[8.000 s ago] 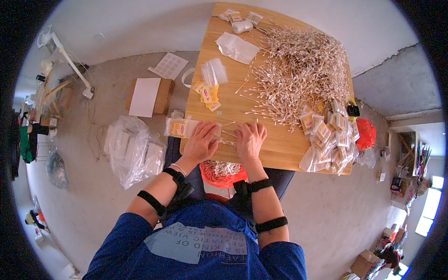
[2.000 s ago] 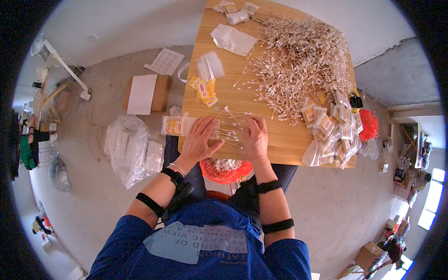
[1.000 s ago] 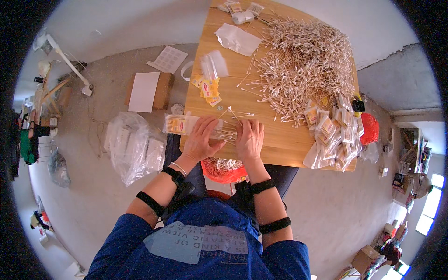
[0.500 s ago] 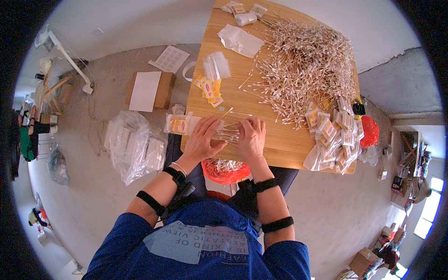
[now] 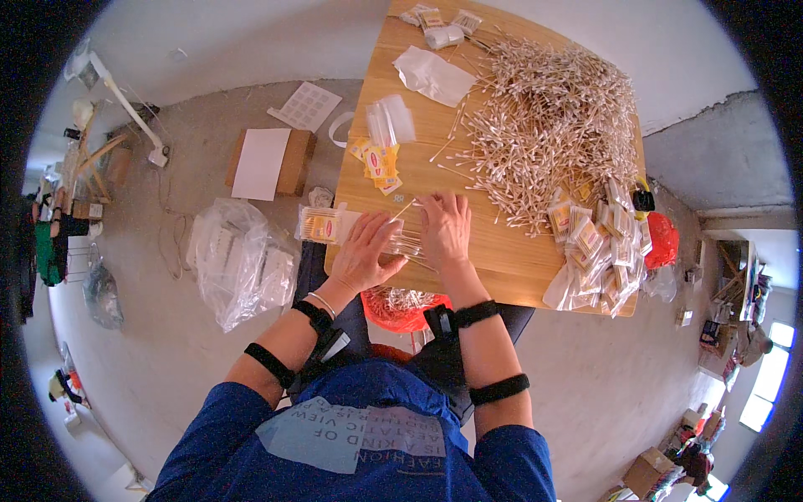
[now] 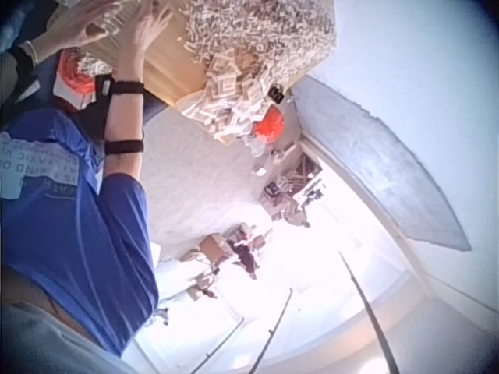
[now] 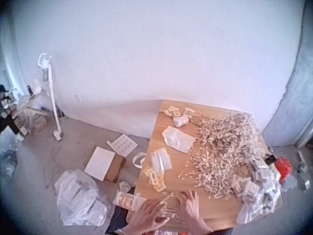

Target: The person sits at a wooden table and packs cotton swabs into small clear plastic bags. They pick up a bag, insert a bundle of swabs, and seal it before moving on to the next one. The process is repeated continuously with a large pile of swabs on the table.

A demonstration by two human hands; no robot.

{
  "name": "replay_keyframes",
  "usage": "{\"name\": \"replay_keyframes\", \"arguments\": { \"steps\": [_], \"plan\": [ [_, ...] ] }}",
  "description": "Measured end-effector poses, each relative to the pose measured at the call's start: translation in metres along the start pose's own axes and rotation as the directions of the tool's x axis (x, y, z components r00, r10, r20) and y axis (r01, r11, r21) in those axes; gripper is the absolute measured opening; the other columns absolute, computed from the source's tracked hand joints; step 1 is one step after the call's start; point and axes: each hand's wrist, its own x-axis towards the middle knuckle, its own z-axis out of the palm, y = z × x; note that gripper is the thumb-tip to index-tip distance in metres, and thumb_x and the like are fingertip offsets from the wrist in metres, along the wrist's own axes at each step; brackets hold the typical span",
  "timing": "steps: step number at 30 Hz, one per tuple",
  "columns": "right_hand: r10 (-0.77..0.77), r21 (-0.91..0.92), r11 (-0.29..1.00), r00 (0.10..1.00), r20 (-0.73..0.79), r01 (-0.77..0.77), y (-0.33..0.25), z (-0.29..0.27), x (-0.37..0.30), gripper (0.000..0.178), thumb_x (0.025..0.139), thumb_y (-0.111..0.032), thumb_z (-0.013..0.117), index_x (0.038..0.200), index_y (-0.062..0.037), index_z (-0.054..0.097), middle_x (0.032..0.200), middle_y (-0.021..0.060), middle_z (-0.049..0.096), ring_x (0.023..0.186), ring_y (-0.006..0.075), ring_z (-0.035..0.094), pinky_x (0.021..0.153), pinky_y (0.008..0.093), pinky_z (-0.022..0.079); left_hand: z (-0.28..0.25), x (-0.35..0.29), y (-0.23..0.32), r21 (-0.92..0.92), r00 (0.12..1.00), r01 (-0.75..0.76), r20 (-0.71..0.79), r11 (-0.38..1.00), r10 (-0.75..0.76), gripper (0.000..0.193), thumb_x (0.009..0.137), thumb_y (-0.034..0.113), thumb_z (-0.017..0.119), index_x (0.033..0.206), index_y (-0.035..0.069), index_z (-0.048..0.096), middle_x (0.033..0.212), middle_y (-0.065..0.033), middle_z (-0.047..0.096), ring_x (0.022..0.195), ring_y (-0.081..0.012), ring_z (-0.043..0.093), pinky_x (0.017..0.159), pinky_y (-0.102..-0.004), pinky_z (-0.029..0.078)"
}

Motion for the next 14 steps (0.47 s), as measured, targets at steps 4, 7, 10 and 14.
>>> {"name": "replay_keyframes", "arguments": {
  "steps": [4, 7, 10, 14],
  "plan": [
    [0.052, -0.076, 0.996, 0.993, 0.107, -0.044, 0.009, 0.003, 0.018, 0.023, 0.079, -0.01, 0.066, 0.102, -0.0149, 0.069, 0.105, 0.0061, 0.057, 0.105, 0.0315, 0.05, 0.086, 0.044, 0.042, -0.004, 0.003, 0.003, -0.008, 1.0, 0.012, 0.007, 1.0, -0.012, 0.07, 0.073, 0.031, 0.077, 0.131, 0.005, 0.048, 0.132, -0.0159, 0.05, 0.126, -0.0349, 0.045, 0.112, -0.0454, 0.034],
    [0.126, -0.122, 0.986, 0.986, 0.105, -0.113, 0.022, 0.002, 0.018, 0.023, 0.079, -0.009, 0.066, 0.101, -0.0147, 0.069, 0.106, 0.0061, 0.057, 0.106, 0.0315, 0.05, 0.088, 0.0443, 0.042, -0.003, 0.002, 0.003, -0.022, 0.999, 0.053, 0.012, 0.998, -0.053, 0.076, 0.073, 0.03, 0.078, 0.134, 0.001, 0.043, 0.133, -0.0178, 0.049, 0.127, -0.0358, 0.044, 0.112, -0.044, 0.034],
    [0.168, -0.118, 0.979, 0.985, 0.027, -0.164, 0.034, -0.002, 0.012, 0.021, 0.078, -0.009, 0.066, 0.099, -0.0141, 0.068, 0.107, 0.006, 0.057, 0.107, 0.0313, 0.05, 0.088, 0.0444, 0.042, -0.002, 0.0, 0.004, -0.045, 0.994, 0.107, 0.014, 0.993, -0.107, 0.085, 0.072, 0.029, 0.079, 0.138, -0.001, 0.036, 0.135, -0.0207, 0.047, 0.128, -0.038, 0.042, 0.111, -0.0437, 0.034],
    [0.025, -0.072, 0.997, 0.999, 0.038, -0.022, 0.033, 0.0, 0.011, 0.023, 0.077, -0.009, 0.066, 0.099, -0.0142, 0.068, 0.109, 0.0063, 0.057, 0.108, 0.0315, 0.049, 0.089, 0.045, 0.042, 0.001, -0.004, 0.001, -0.084, 0.995, 0.1, -0.007, 0.991, -0.101, 0.097, 0.073, 0.033, 0.08, 0.144, -0.002, 0.023, 0.14, -0.0228, 0.04, 0.13, -0.042, 0.04, 0.111, -0.0446, 0.034]
  ]
}}
